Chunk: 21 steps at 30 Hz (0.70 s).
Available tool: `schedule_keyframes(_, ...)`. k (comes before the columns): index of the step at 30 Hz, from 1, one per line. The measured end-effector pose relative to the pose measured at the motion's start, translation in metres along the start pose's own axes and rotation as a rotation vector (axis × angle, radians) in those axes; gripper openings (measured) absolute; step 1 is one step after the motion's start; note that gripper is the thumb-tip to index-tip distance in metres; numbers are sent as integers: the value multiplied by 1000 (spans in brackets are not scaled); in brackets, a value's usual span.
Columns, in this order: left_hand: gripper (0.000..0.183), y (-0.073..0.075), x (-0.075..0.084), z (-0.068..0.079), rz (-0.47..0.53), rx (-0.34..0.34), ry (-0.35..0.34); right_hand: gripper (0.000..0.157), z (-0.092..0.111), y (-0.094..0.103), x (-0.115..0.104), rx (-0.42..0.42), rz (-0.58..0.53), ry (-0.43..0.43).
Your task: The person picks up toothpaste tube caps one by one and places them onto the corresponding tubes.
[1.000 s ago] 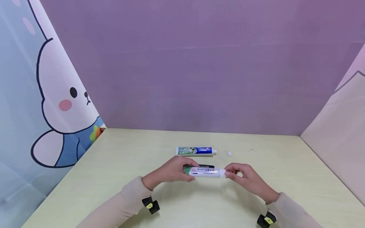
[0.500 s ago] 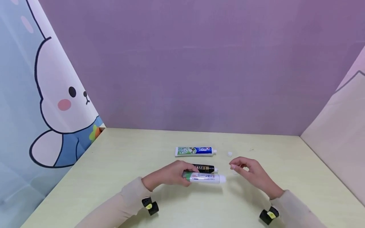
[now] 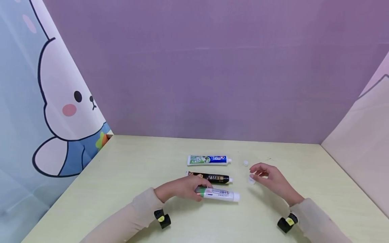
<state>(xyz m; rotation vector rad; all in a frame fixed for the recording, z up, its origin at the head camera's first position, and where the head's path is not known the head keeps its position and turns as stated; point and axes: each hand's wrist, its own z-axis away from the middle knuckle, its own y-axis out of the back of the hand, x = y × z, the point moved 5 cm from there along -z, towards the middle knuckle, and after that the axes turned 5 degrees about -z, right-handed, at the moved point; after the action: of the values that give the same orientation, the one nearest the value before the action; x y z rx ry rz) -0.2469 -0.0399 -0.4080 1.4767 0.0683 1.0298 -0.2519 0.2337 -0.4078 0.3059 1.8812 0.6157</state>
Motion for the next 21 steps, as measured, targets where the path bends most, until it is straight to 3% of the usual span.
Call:
schedule_keyframes(6, 46, -5, -4, -3, -8, -3, 10, 19, -3, 1, 10, -14, -18, -33)
schedule_keyframes(15, 47, -6, -3, -9, -77, 5, 18, 27, -4, 7, 16, -43, -136, -123)
schedule_keyframes(21, 48, -7, -2, -12, -138, 10, 22, 27, -4, 4, 20, -77, -171, -138)
